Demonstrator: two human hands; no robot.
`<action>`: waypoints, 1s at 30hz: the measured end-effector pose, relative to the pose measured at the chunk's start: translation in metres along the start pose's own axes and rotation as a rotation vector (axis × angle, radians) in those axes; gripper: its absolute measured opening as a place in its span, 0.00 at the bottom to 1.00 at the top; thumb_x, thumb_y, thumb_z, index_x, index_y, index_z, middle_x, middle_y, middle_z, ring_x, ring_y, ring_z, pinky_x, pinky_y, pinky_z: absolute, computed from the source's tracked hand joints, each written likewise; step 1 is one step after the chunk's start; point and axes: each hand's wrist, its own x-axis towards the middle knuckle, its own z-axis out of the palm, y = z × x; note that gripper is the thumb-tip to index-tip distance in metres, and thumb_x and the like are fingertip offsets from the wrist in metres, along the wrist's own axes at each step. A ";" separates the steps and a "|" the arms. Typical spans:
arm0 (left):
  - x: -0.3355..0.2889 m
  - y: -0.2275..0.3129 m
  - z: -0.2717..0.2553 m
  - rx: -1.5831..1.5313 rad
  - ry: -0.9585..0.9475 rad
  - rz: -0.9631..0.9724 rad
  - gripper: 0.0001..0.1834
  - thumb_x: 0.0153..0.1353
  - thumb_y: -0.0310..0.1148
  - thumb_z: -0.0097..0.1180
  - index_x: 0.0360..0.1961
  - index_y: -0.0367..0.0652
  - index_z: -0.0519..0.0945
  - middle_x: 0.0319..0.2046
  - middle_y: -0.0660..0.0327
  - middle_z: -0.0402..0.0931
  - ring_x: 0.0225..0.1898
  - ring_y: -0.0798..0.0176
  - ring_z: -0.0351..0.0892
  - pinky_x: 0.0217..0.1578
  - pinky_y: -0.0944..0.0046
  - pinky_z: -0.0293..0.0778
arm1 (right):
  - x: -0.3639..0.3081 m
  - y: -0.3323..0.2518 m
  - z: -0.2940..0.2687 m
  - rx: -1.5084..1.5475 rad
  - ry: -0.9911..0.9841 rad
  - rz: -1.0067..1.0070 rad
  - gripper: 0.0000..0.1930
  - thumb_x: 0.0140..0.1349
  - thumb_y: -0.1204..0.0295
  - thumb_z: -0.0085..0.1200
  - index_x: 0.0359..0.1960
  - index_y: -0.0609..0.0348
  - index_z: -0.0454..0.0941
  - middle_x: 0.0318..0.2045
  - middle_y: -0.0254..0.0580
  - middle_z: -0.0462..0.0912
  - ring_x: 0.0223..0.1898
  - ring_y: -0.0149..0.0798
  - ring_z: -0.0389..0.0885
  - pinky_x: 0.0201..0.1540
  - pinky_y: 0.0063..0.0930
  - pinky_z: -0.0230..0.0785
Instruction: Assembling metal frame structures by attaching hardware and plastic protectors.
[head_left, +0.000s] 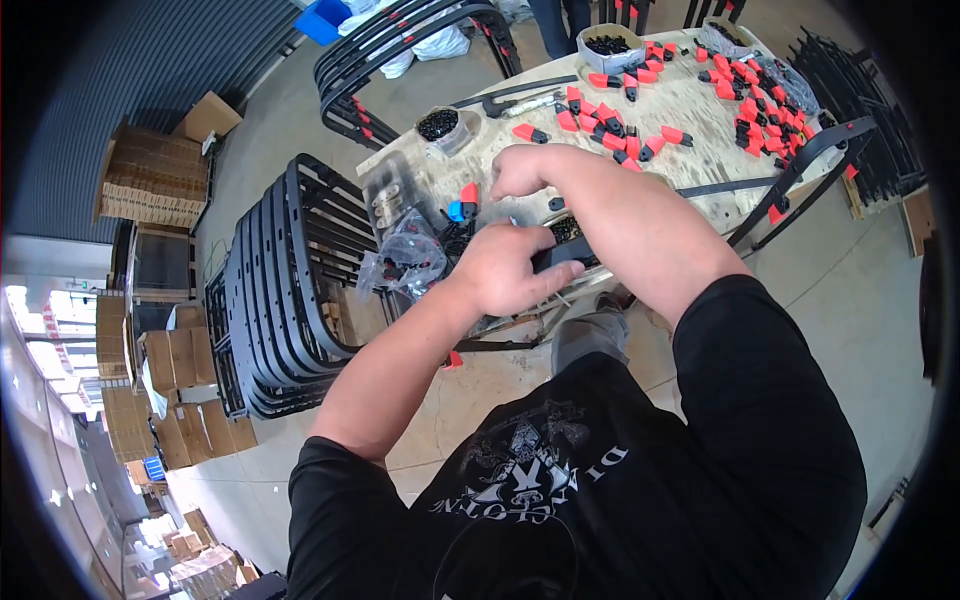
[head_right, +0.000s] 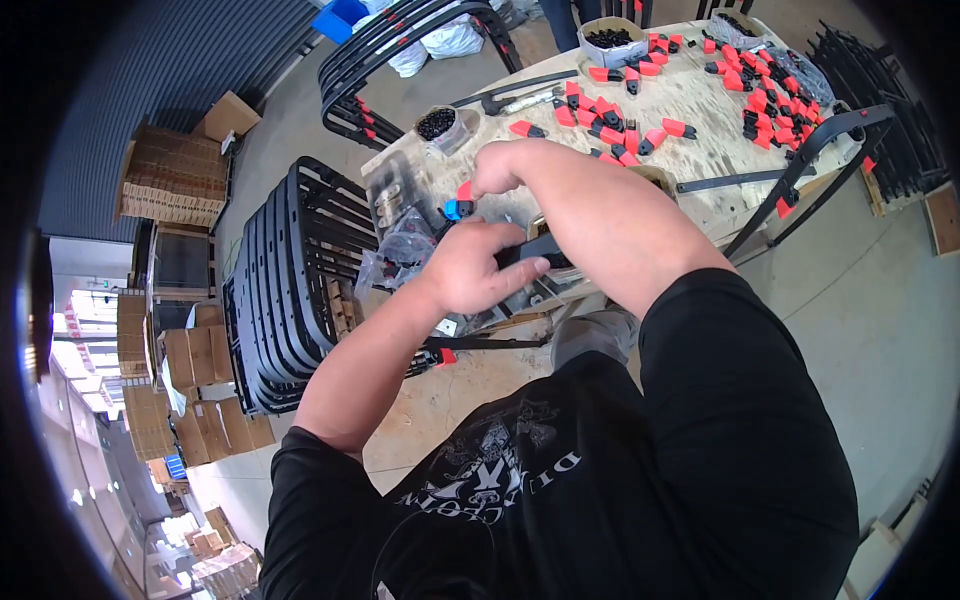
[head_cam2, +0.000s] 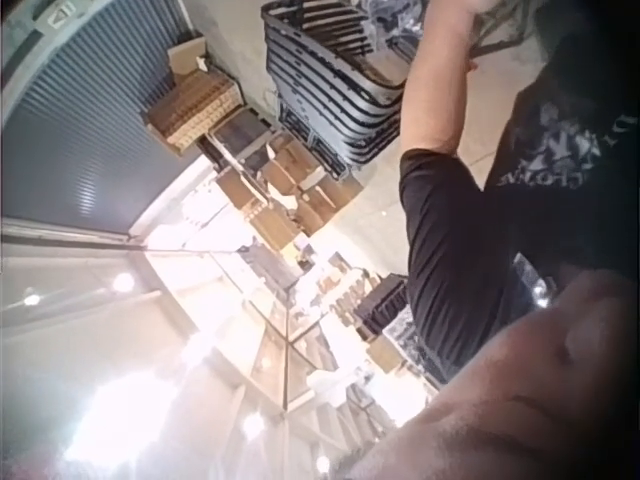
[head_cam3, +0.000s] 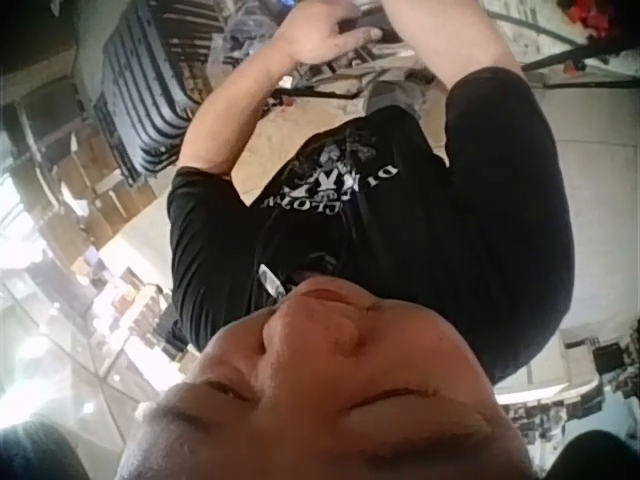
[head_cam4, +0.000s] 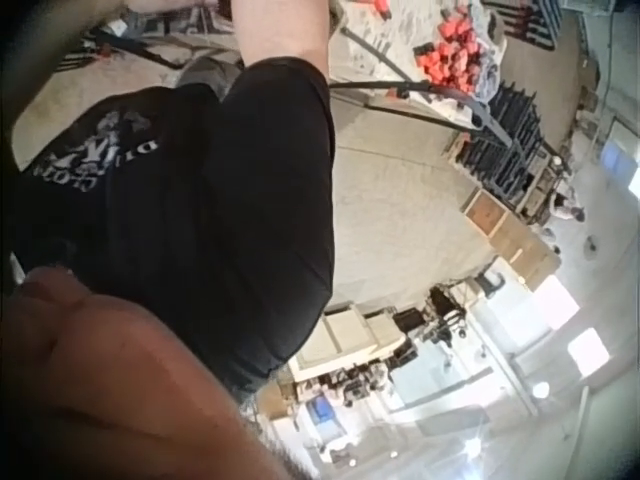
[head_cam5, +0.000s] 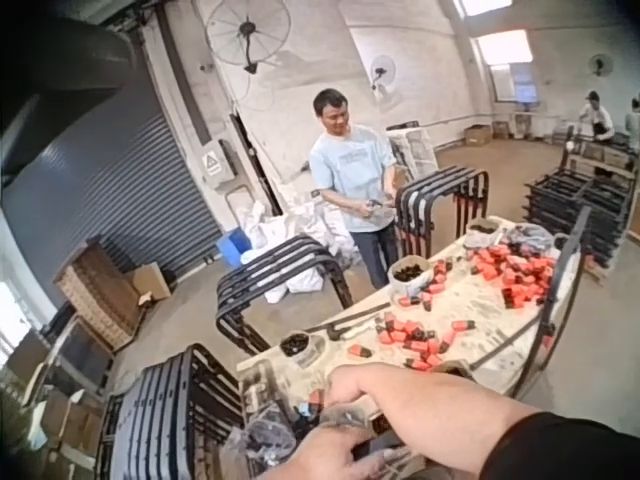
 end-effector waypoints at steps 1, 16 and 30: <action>-0.004 -0.004 0.000 0.005 0.007 -0.002 0.28 0.60 0.56 0.61 0.35 0.37 0.84 0.26 0.47 0.81 0.35 0.43 0.83 0.43 0.49 0.78 | 0.001 0.002 0.000 -0.005 0.003 -0.005 0.28 0.56 0.54 0.65 0.51 0.63 0.83 0.49 0.56 0.86 0.51 0.50 0.84 0.54 0.40 0.75; -0.078 -0.034 -0.001 -0.514 0.088 -0.535 0.22 0.63 0.46 0.62 0.44 0.34 0.85 0.31 0.53 0.83 0.33 0.62 0.81 0.39 0.61 0.76 | 0.001 0.001 -0.003 -0.015 -0.035 0.050 0.26 0.59 0.54 0.63 0.53 0.60 0.82 0.39 0.48 0.87 0.37 0.44 0.85 0.38 0.39 0.77; -0.079 -0.055 -0.001 -0.928 0.033 -0.604 0.15 0.62 0.37 0.67 0.42 0.36 0.83 0.29 0.64 0.80 0.28 0.73 0.76 0.31 0.69 0.73 | 0.005 0.003 -0.003 0.054 -0.046 0.056 0.24 0.60 0.55 0.64 0.51 0.60 0.83 0.37 0.45 0.86 0.35 0.40 0.83 0.36 0.37 0.76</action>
